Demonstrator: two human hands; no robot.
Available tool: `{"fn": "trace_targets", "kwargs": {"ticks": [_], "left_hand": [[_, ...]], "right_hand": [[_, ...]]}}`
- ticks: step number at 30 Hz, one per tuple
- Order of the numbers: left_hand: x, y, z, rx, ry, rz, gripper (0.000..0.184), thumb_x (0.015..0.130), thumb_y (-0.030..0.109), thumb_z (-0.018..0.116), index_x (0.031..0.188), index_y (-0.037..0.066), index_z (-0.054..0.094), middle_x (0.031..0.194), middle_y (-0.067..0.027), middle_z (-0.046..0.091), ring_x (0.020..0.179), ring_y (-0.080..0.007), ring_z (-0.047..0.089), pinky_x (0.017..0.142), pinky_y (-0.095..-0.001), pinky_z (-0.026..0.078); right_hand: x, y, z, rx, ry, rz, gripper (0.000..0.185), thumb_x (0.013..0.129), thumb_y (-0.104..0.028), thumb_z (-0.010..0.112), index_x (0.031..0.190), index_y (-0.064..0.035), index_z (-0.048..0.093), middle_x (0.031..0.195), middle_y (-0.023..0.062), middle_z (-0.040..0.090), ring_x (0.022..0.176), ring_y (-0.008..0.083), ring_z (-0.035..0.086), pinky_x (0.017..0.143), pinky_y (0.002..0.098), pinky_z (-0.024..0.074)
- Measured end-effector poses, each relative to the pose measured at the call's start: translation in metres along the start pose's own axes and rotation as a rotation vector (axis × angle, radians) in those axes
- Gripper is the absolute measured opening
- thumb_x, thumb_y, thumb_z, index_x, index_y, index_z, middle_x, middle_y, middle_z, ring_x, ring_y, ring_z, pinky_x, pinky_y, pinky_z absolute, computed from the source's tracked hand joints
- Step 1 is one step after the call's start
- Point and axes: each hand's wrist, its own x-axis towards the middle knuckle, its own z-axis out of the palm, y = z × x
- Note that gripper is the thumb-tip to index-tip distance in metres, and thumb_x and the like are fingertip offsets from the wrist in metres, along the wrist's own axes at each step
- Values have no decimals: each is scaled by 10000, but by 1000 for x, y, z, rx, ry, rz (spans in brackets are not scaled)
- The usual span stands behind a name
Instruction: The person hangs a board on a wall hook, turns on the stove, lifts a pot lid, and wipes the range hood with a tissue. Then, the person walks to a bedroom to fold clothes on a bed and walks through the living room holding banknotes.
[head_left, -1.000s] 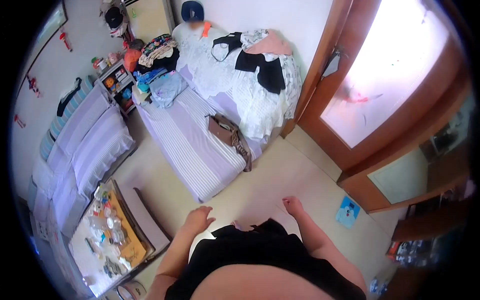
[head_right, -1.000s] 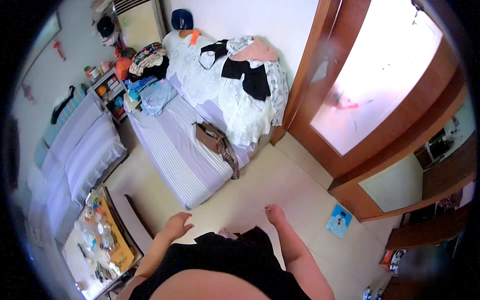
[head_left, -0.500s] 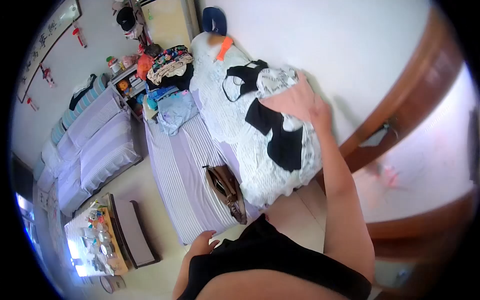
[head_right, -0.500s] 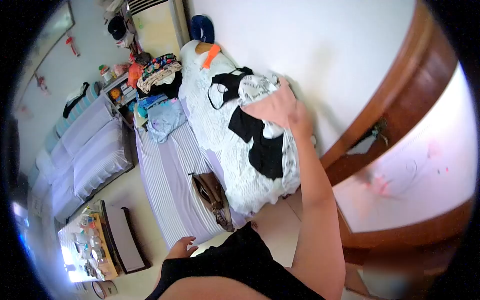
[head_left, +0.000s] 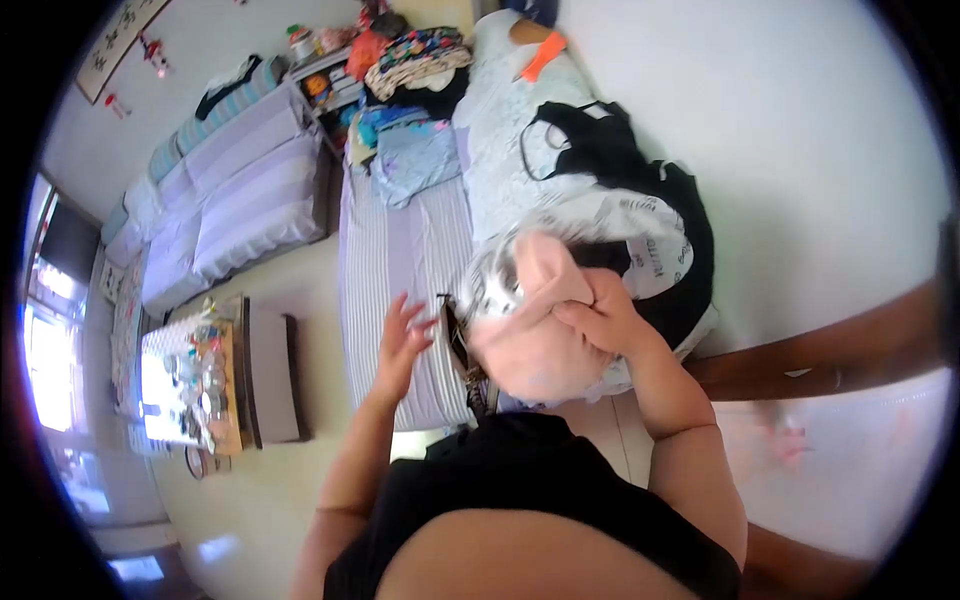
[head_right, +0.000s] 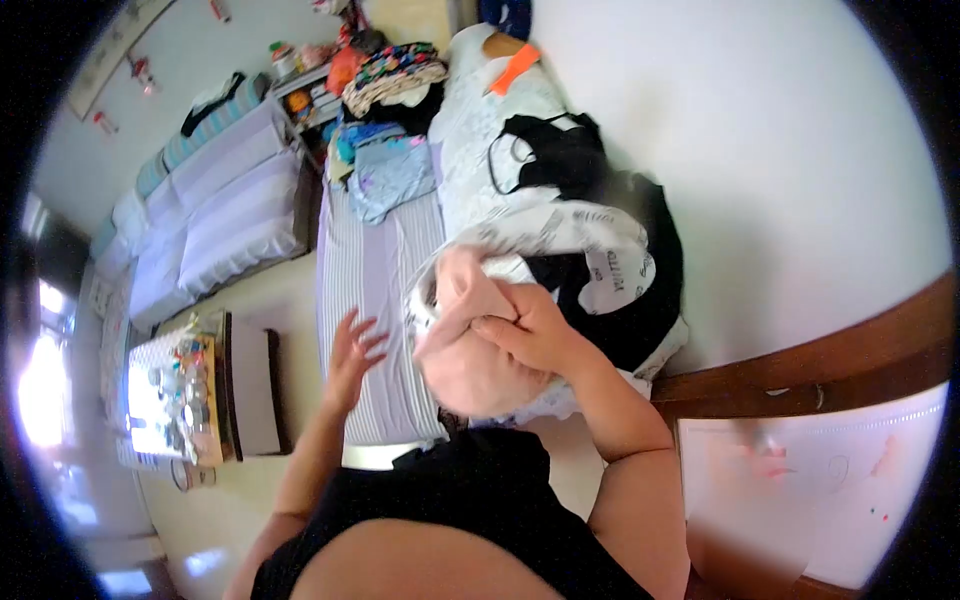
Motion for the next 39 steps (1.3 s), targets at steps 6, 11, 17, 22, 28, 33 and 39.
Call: {"fn": "trace_targets", "kwargs": {"ticks": [6, 11, 17, 22, 28, 33, 39], "left_hand": [[13, 11, 17, 479, -515, 72, 94, 866, 61, 496, 832, -14, 541, 701, 14, 497, 680, -83, 426, 603, -269, 406], [8, 83, -23, 85, -22, 181, 260, 955, 238, 423, 860, 47, 572, 734, 11, 537, 681, -56, 485, 616, -246, 424], [-20, 211, -159, -440, -310, 623, 429, 954, 310, 341, 1227, -6, 438, 1181, -138, 516, 1031, -214, 529, 909, -365, 430], [-57, 314, -301, -104, 572, 1055, 431, 952, 311, 351, 1228, -8, 438, 1180, -139, 517, 1033, -212, 529, 907, -361, 430], [-63, 358, -308, 237, 925, 1076, 435, 950, 313, 362, 1229, -11, 437, 1179, -139, 518, 1036, -210, 528, 904, -357, 431], [-28, 371, -247, 396, 809, 1086, 438, 948, 315, 371, 1230, -13, 436, 1179, -140, 518, 1038, -209, 528, 902, -353, 432], [-12, 355, -153, 459, 583, 1114, 442, 945, 317, 382, 1232, -16, 435, 1178, -141, 519, 1040, -206, 528, 899, -349, 433]], "right_hand": [[-10, 35, 54, -30, -4, -16, 237, 896, -172, 529, 1024, 18, 589, 909, 73, 641, 849, 139, 584, 765, 278, 451], [-19, 92, 84, -353, 220, 82, 212, 905, -145, 490, 1025, 2, 586, 972, 142, 616, 860, 236, 592, 766, 312, 446], [-111, 259, 137, -711, 146, 493, 307, 931, -221, 427, 875, 19, 610, 736, 221, 581, 715, 328, 609, 667, 408, 454], [-152, 287, 123, -391, 338, 667, 292, 906, -210, 445, 888, 40, 596, 752, 223, 599, 676, 299, 632, 602, 383, 496], [-145, 292, 103, -572, 297, 733, 268, 891, -187, 469, 911, 47, 600, 715, 185, 606, 552, 232, 613, 548, 322, 511], [-49, 220, 169, -299, 345, 262, 239, 858, -149, 505, 1030, -14, 605, 798, 148, 622, 715, 234, 614, 644, 316, 477], [-15, 240, 238, -744, -401, 271, 282, 839, -273, 501, 872, -28, 638, 863, 191, 633, 805, 357, 609, 710, 453, 469]]}}
